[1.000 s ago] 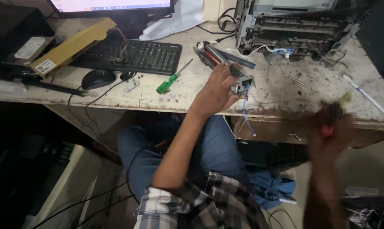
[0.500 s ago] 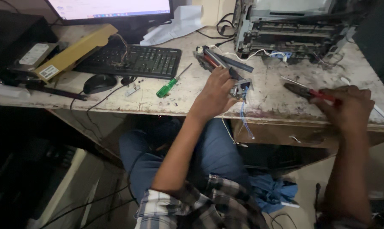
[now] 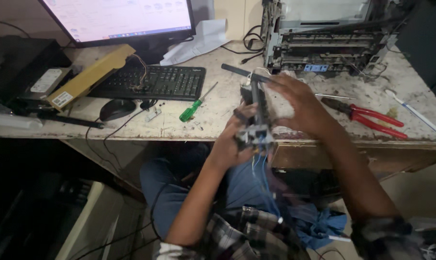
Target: The person assembles a long electronic component by inserting a metal rod into a housing, attaching a cylindrical roller, and connecting wires. They use pliers to strip and secure wires, then place the assembled unit on the table.
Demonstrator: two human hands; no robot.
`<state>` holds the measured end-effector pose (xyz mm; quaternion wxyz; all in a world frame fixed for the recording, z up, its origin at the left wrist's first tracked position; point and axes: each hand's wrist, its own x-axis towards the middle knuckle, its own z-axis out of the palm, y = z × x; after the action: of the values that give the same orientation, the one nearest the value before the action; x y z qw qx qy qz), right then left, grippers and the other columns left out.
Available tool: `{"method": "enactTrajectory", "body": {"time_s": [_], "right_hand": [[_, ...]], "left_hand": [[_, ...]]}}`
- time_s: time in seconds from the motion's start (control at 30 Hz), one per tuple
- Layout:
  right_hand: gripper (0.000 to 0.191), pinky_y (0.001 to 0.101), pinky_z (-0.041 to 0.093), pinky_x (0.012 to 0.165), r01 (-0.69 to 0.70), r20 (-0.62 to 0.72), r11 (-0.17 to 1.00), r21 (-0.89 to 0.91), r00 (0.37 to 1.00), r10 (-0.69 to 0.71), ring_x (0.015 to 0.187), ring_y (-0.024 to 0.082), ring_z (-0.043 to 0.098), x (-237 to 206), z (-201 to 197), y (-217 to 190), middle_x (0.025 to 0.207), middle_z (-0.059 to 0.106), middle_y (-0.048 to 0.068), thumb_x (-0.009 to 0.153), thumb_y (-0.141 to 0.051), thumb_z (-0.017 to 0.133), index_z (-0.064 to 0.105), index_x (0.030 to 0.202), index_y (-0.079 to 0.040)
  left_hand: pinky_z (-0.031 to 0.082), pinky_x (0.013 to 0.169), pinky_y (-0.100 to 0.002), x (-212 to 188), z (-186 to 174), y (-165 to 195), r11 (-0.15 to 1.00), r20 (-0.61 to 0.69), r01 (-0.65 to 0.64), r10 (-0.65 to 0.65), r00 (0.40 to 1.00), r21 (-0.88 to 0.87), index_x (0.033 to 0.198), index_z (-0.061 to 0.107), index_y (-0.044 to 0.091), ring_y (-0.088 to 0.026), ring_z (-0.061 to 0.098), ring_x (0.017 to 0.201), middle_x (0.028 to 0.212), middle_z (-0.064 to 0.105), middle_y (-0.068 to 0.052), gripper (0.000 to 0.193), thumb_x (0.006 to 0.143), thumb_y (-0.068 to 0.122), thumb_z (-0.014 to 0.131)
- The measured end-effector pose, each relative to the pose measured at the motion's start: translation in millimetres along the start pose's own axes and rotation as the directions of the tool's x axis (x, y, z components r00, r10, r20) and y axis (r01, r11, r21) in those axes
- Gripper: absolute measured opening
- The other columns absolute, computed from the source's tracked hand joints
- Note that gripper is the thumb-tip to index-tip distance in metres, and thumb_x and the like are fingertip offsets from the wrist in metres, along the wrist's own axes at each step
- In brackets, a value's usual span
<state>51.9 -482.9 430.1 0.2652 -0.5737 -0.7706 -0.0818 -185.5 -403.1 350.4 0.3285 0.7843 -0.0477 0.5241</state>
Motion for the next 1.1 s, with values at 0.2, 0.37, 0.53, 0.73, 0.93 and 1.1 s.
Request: {"method": "enactTrajectory", "body": {"time_s": [0.2,0.37,0.53,0.73,0.93,1.1], "right_hand": [[0.084,0.0550,0.026,0.120,0.221,0.161,0.975,0.010,0.962,-0.220,0.149,0.031,0.039,48.3,19.3,-13.1,0.153,0.054,0.005,0.057,-0.021,0.094,0.061,0.134,-0.022],[0.079,0.0472,0.037,0.114,0.277,0.229,0.946,0.171,0.922,-0.311,0.132,0.030,0.056,63.0,26.4,-10.8,0.131,0.068,0.005,0.049,-0.018,0.085,0.067,0.126,-0.016],[0.057,0.0450,0.041,0.097,0.214,0.135,0.973,0.088,0.965,-0.225,0.108,0.024,0.065,50.9,12.2,-9.4,0.112,0.074,0.002,0.059,-0.034,0.091,0.072,0.111,-0.021],[0.066,0.0478,0.043,0.092,0.054,-0.039,0.955,-0.292,0.997,-0.069,0.106,0.026,0.065,22.3,-32.0,-7.1,0.106,0.072,0.004,0.058,-0.058,0.085,0.076,0.113,-0.022],[0.092,0.0496,0.046,0.086,-0.321,-0.093,0.788,-0.525,0.942,0.322,0.096,0.029,0.065,-13.1,-32.3,-25.6,0.096,0.070,0.008,0.047,-0.081,0.079,0.078,0.114,-0.019],[0.090,0.0543,0.047,0.082,-0.495,-0.178,0.707,-0.506,0.861,0.476,0.093,0.032,0.063,-8.6,-1.5,-36.8,0.095,0.070,0.014,0.051,-0.081,0.082,0.078,0.109,-0.013]], "left_hand": [[0.039,0.126,-0.058,-33.6,-11.9,-7.8,0.973,-0.193,-0.232,0.229,0.954,0.008,0.148,0.036,0.024,-0.043,0.049,0.148,0.154,0.048,-0.015,0.080,0.088,0.038,0.086],[0.040,0.125,-0.063,-53.5,-21.7,-7.6,0.954,-0.233,-0.206,0.255,0.938,0.218,0.141,0.033,0.022,-0.044,0.052,0.140,0.148,0.046,-0.017,0.078,0.087,0.047,0.083],[0.034,0.122,-0.059,-49.3,-48.9,1.2,0.924,-0.246,-0.028,0.131,0.960,0.382,0.148,0.035,0.012,-0.043,0.048,0.141,0.152,0.048,-0.021,0.081,0.083,0.037,0.078],[0.034,0.118,-0.055,-6.9,-78.5,20.6,0.775,-0.065,0.190,-0.190,0.980,0.602,0.147,0.045,0.003,-0.048,0.038,0.139,0.148,0.048,-0.021,0.083,0.072,0.011,0.079],[0.037,0.119,-0.050,34.0,-73.8,29.5,0.639,-0.066,0.231,-0.272,0.960,0.734,0.141,0.054,0.008,-0.045,0.043,0.139,0.146,0.052,-0.019,0.067,0.077,-0.009,0.062],[0.037,0.126,-0.048,40.6,-34.9,36.5,0.758,-0.072,0.152,-0.138,0.988,0.635,0.144,0.053,0.008,-0.036,0.046,0.148,0.150,0.054,-0.012,0.055,0.091,-0.002,0.061]]}}
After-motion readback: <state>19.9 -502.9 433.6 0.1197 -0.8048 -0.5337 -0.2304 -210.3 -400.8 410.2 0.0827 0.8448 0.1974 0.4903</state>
